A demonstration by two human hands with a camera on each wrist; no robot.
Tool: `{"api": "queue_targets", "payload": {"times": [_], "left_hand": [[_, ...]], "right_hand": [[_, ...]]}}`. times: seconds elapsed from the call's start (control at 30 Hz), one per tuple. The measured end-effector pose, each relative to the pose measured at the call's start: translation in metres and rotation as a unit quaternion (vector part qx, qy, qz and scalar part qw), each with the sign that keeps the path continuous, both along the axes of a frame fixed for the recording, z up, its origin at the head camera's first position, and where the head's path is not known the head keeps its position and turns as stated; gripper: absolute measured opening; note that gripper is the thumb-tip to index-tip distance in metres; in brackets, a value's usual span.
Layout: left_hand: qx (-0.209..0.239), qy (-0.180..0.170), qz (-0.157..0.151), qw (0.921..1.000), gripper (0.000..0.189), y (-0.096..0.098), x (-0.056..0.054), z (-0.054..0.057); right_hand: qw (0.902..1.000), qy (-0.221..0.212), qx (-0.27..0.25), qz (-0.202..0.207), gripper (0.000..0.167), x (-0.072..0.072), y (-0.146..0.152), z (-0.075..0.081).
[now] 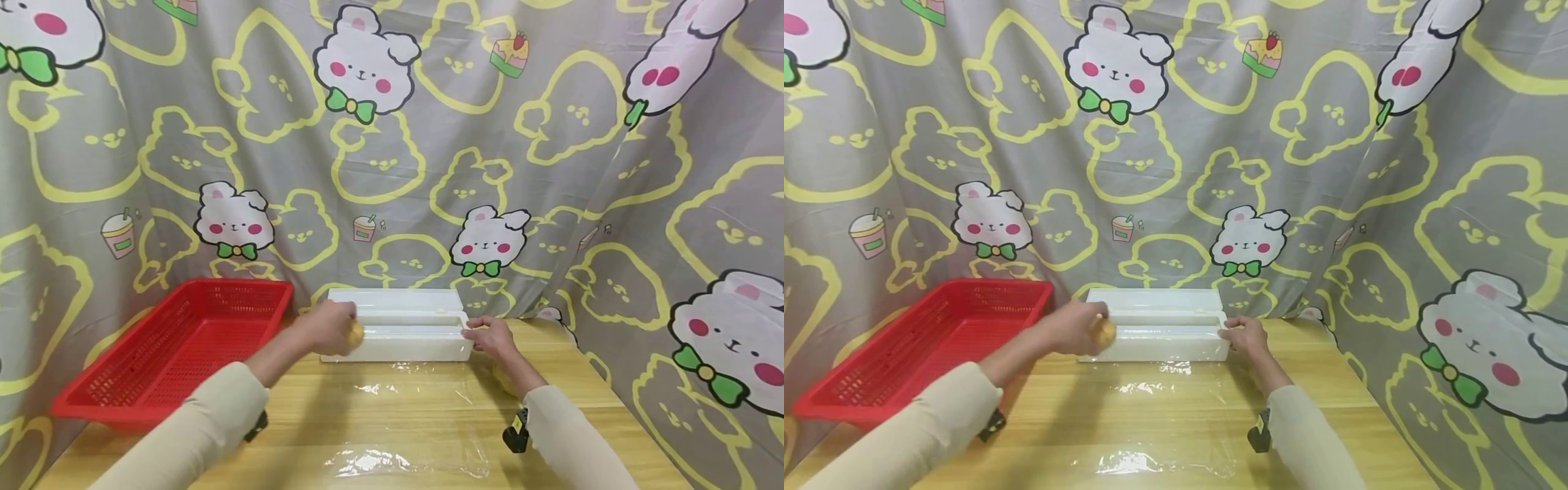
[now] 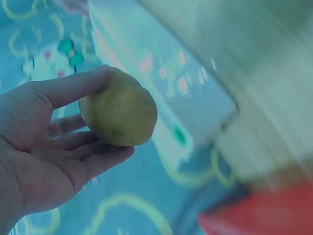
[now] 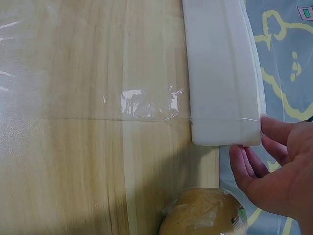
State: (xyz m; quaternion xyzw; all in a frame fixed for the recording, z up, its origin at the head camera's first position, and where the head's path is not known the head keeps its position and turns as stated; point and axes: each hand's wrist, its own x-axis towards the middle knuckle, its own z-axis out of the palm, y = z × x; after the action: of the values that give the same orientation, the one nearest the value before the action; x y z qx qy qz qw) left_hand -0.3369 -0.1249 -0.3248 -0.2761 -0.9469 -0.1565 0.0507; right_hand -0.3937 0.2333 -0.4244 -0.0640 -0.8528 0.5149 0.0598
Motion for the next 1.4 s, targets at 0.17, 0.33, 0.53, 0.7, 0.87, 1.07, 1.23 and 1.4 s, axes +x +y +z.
{"api": "queue_targets", "payload": {"times": [0.17, 0.33, 0.53, 0.7, 0.87, 1.07, 1.23, 1.4], "left_hand": [[0.013, -0.018, -0.037, 0.9991, 0.042, 0.045, 0.003, -0.017], [0.004, -0.035, -0.066, 0.9972, 0.055, 0.074, 0.006, -0.033], [0.015, -0.046, -0.077, 0.9959, 0.055, 0.096, 0.015, -0.056], [0.010, -0.036, -0.075, 0.9965, 0.056, 0.108, 0.019, -0.080], [0.000, -0.011, -0.083, 0.9965, 0.058, 0.113, 0.020, -0.093], [-0.025, -0.003, -0.074, 0.9969, 0.056, 0.112, 0.022, -0.098], [-0.017, -0.025, -0.064, 0.9975, 0.062, 0.111, 0.025, -0.096], [0.013, -0.052, -0.063, 0.9965, 0.065, 0.107, 0.026, -0.089]], "right_hand": [[1.0000, -0.001, -0.003, 0.000, 0.031, -0.001, 0.001, -0.002], [1.0000, -0.004, 0.000, -0.001, 0.030, -0.004, 0.001, -0.003], [1.0000, 0.001, 0.003, 0.002, 0.030, -0.004, 0.002, -0.004], [1.0000, -0.004, -0.001, 0.002, 0.030, -0.003, 0.003, -0.006], [1.0000, -0.006, -0.002, -0.002, 0.031, -0.005, 0.003, -0.005], [0.9999, -0.008, -0.008, 0.002, 0.032, -0.005, 0.003, -0.004], [0.9999, -0.003, -0.009, 0.003, 0.032, -0.004, 0.003, -0.004], [0.9999, -0.003, -0.011, 0.006, 0.031, -0.003, 0.003, -0.003]]}}
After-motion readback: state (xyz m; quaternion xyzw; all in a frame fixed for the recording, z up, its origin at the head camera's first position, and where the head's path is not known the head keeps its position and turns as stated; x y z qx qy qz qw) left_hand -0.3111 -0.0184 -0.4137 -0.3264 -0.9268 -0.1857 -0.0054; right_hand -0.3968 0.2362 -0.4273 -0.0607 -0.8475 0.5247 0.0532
